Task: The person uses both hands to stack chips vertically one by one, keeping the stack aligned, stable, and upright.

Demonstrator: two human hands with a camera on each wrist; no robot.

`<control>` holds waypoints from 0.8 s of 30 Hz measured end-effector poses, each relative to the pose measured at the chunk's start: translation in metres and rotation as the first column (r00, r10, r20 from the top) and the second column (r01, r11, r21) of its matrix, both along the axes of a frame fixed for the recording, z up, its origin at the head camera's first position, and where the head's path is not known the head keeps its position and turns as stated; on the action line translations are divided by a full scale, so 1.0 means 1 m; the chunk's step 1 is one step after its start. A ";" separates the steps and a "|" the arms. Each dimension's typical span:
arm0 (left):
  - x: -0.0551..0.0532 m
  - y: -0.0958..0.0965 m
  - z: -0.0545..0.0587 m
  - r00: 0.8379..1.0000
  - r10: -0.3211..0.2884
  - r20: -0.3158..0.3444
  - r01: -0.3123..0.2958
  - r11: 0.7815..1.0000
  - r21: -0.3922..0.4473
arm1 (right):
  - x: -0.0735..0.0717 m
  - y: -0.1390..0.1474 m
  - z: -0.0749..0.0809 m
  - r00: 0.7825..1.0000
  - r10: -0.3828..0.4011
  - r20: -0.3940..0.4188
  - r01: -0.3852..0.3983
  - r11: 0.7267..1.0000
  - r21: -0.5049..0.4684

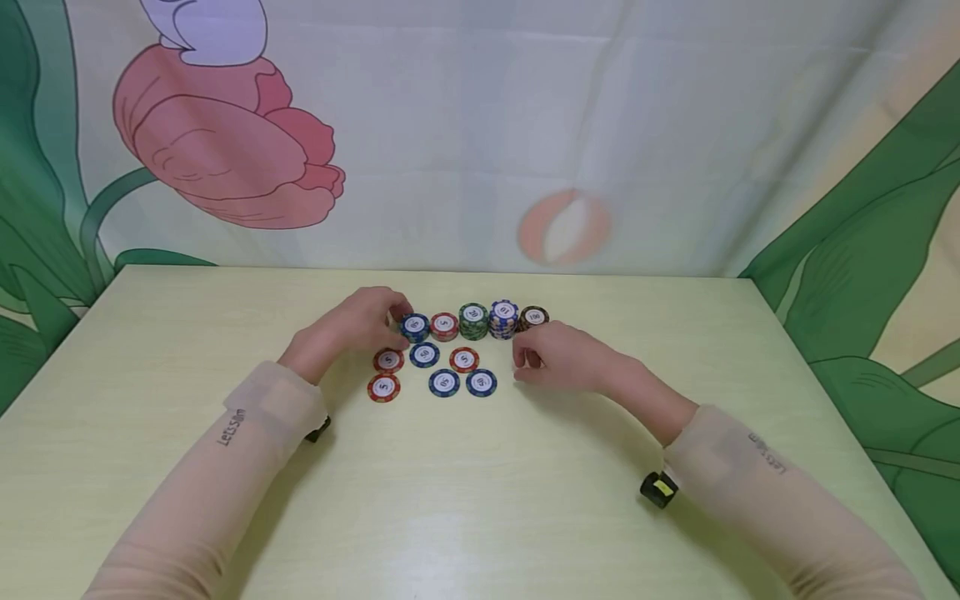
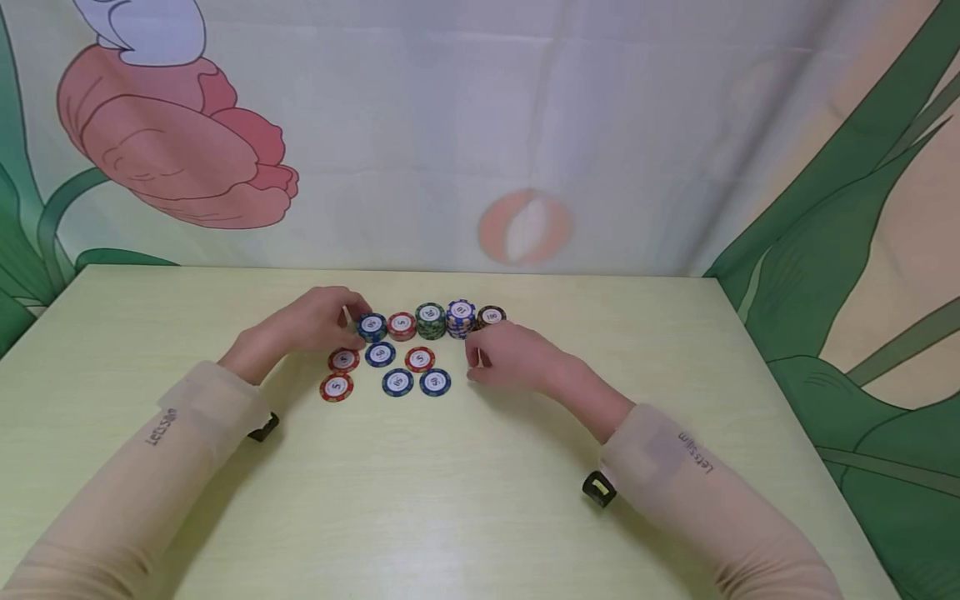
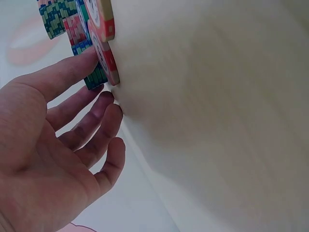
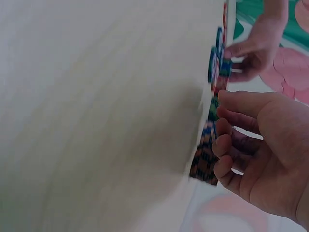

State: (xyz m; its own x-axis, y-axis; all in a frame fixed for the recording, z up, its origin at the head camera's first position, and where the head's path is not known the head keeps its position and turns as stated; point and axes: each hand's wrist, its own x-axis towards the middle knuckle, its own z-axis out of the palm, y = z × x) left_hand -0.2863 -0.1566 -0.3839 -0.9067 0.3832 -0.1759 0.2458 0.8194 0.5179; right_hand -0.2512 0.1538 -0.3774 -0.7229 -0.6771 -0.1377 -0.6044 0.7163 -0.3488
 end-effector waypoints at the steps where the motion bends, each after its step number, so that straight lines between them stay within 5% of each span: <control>1: 0.000 0.000 0.000 1.000 0.000 -0.001 0.000 1.000 0.002 | 0.002 -0.004 -0.001 1.000 0.019 -0.009 -0.019 1.000 -0.001; 24: -0.001 0.000 -0.004 0.999 0.032 0.006 -0.032 0.999 0.003 | 0.023 -0.038 -0.017 0.994 -0.007 -0.108 0.010 0.999 0.032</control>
State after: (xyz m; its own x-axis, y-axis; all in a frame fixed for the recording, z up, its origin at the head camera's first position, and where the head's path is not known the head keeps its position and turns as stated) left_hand -0.2873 -0.1564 -0.3883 -0.9174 0.3547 -0.1805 0.2165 0.8253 0.5215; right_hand -0.2282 0.1160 -0.3940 -0.7403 -0.6675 -0.0805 -0.6312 0.7312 -0.2589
